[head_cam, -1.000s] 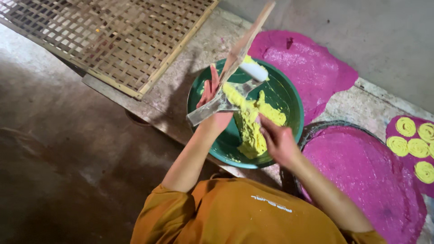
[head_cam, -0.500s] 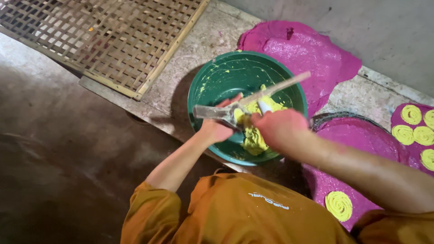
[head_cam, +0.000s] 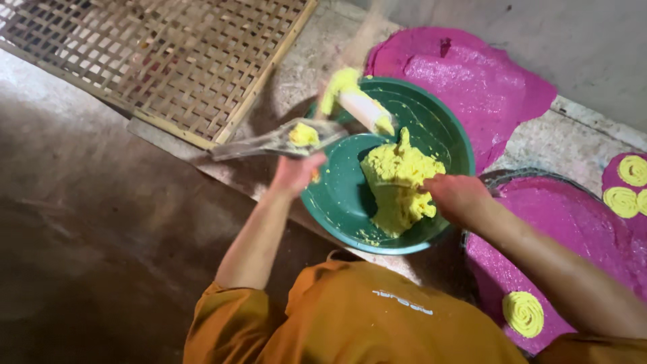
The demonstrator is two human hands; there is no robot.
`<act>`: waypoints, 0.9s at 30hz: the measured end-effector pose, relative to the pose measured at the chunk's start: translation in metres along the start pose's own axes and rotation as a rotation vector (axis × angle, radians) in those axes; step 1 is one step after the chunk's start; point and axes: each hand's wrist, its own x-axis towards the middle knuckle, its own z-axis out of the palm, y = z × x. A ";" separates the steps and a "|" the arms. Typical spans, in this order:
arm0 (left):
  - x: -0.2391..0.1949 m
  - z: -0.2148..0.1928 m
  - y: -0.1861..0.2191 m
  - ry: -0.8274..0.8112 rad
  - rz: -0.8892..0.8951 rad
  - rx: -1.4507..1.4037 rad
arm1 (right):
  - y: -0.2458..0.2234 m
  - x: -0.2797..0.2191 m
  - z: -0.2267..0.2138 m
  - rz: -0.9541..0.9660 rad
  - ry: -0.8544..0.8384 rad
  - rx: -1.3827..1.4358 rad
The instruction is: The person uses a manual dough extruder to pipe yellow dough into spiral shapes onto a pink mat. They repeatedly load dough into the device, squeeze the handle to extrude the spirals, and use a spatula to transfer more dough from a green bowl into the extruder.
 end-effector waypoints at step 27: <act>-0.175 0.229 0.055 -1.154 -0.641 -0.540 | -0.009 -0.254 0.031 -0.379 1.090 0.426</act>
